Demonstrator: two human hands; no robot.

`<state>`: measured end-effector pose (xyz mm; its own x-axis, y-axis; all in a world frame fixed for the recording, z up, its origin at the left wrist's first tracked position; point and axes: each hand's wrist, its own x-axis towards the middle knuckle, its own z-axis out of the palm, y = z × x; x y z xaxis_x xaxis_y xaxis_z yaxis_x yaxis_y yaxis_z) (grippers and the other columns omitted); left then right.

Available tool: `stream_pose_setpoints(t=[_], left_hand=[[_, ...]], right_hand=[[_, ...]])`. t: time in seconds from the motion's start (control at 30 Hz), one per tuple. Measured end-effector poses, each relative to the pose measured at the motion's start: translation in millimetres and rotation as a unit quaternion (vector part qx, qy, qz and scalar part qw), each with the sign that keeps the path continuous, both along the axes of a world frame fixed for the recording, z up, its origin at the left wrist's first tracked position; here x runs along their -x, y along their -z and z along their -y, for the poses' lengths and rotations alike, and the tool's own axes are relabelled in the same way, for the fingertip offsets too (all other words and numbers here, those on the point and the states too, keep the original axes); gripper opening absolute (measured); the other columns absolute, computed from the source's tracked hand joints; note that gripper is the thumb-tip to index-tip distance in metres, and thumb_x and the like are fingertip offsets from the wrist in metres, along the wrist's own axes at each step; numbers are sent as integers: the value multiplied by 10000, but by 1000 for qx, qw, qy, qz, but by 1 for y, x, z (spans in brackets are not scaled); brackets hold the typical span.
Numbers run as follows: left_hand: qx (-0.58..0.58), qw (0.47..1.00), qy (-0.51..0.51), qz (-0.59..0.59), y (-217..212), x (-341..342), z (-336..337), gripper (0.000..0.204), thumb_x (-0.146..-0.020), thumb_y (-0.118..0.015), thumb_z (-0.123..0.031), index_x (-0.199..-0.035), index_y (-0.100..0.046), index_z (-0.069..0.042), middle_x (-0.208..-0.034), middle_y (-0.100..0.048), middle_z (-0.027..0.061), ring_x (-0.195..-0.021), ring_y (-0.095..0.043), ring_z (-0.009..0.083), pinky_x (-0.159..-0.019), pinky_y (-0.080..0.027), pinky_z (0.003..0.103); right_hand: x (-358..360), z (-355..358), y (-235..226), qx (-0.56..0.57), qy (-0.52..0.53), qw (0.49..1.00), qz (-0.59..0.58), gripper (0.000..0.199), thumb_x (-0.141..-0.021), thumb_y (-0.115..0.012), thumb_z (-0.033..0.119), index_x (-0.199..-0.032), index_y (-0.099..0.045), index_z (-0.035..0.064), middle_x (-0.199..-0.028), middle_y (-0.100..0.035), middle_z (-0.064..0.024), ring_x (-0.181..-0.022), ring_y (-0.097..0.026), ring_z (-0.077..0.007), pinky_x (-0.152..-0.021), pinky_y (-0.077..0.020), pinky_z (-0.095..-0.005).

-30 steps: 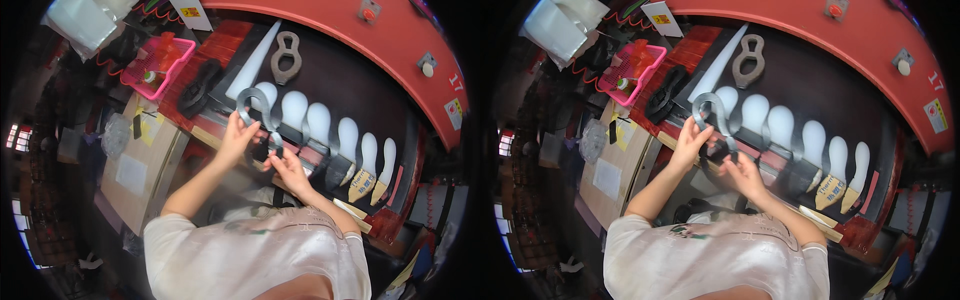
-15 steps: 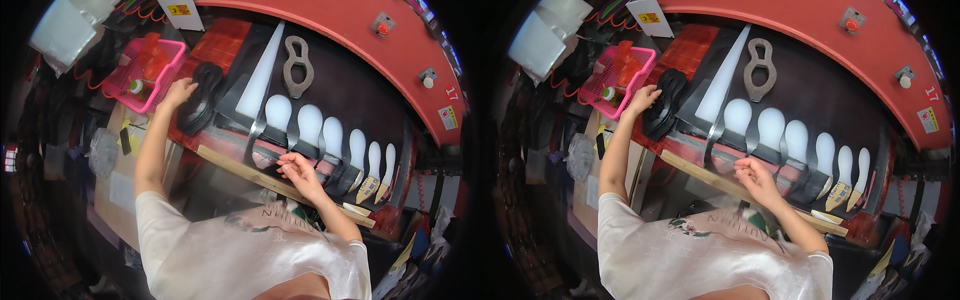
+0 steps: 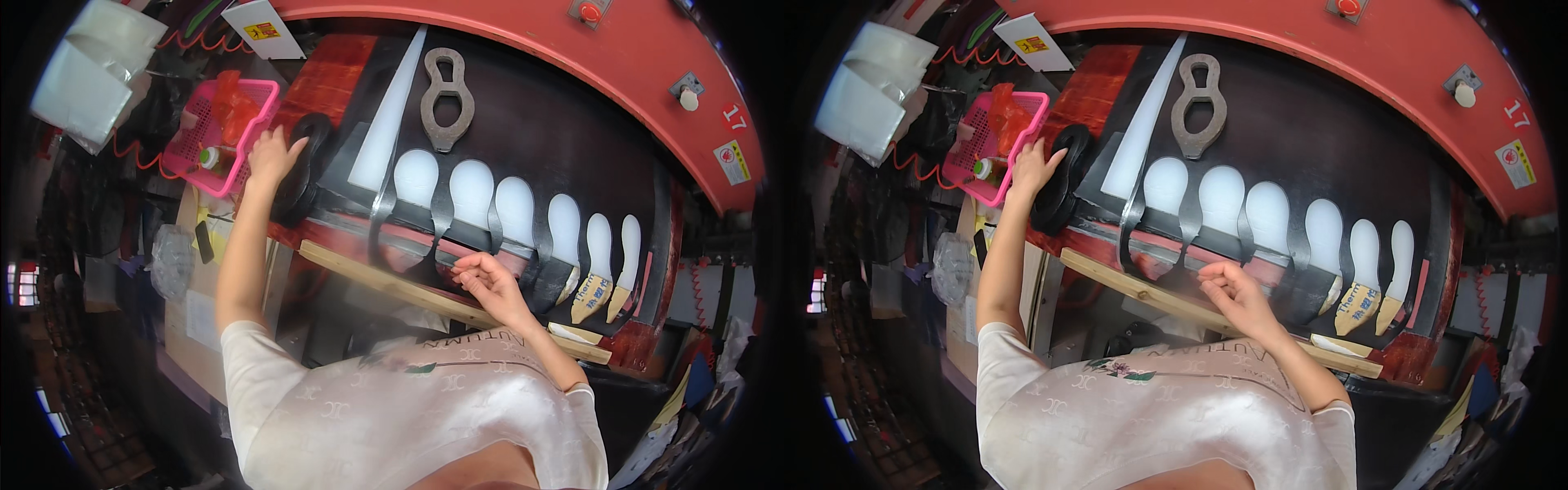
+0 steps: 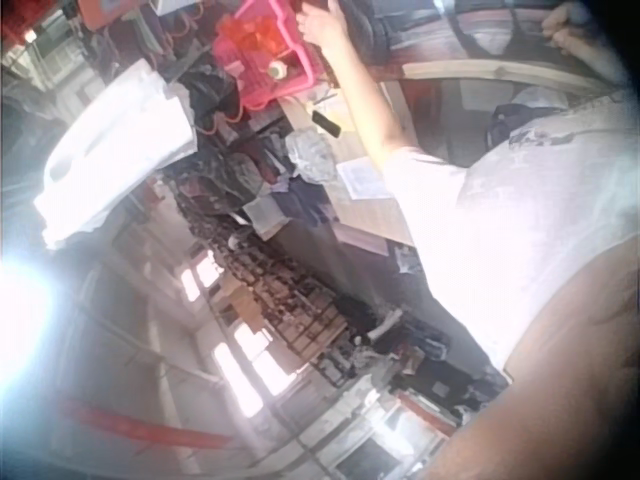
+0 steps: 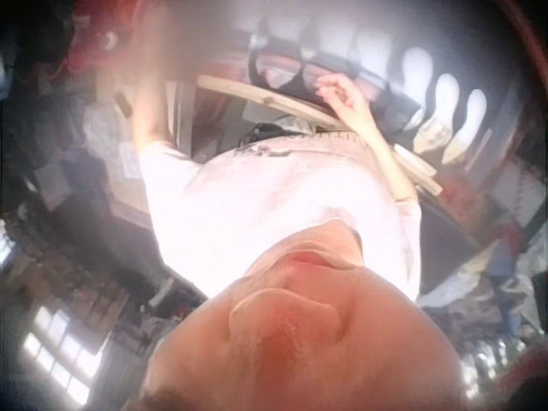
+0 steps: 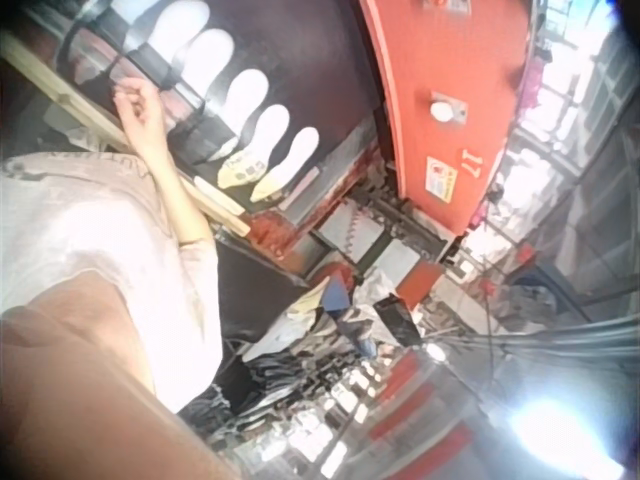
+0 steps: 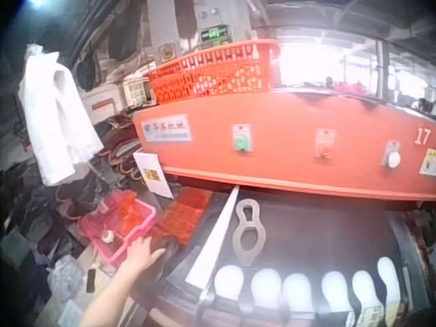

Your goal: The person places a black sheet onto a heated press, then uses a metal template and a handheld blade to cut out multiple shoe insole shapes. The person removes the cut pieces and stacks them on the press surface.

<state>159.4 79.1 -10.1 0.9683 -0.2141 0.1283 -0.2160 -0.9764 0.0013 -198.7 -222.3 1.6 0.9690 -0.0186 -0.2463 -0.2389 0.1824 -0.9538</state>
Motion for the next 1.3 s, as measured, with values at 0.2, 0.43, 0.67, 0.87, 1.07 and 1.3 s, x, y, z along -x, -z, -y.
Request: stream_pose_setpoints(t=[0.2,0.43,0.67,0.87,1.07,1.3], left_hand=[[10,977,150,-150,-6,-41,53,661,-733,-758,-478,-1304,-577,-198,-1325,-517,235,-1261,-476,394,-1032,-426,444],[71,976,114,-174,-4,-64,41,602,-678,-810,-335,-1208,-639,-104,-1202,-637,192,-1173,-569,345,-1018,-441,408],[101,968,82,-213,9,-71,35,617,-676,-814,-377,-1218,-622,-152,-1208,-609,196,-1171,-565,338,-1006,-444,415],[60,972,113,-198,6,-69,33,593,-719,-753,-458,-1232,-611,-195,-1251,-592,157,-1192,-543,339,-1019,-431,421],[50,981,114,-152,4,-59,34,564,-719,-737,-489,-1218,-621,-252,-1224,-607,127,-1127,-591,325,-968,-462,430],[50,977,134,-160,-5,-54,35,564,-740,-709,-502,-1231,-613,-242,-1241,-587,133,-1132,-595,332,-937,-491,426]], right_hand=[[7,12,7,-8,7,1000,20,161,-961,-582,79,-1113,-586,27,-947,-612,16,-794,-537,-10,-698,-439,-170],[20,26,11,-3,30,999,16,124,-969,-570,78,-1078,-590,24,-950,-642,0,-781,-534,-26,-703,-427,-181],[19,32,5,-10,35,999,33,109,-967,-572,86,-1054,-593,24,-909,-650,24,-707,-502,14,-621,-395,-157],[-18,17,-14,50,22,994,92,145,-958,-573,78,-1073,-597,-7,-943,-646,-4,-761,-566,-14,-658,-444,-177],[-102,-27,-40,257,-6,948,189,130,-878,-652,68,-971,-635,-22,-862,-632,-62,-793,-622,-130,-707,-486,-255],[-278,-110,-11,498,-20,823,274,155,-768,-711,126,-904,-696,54,-926,-662,-128,-879,-638,-329,-773,-507,-412]])
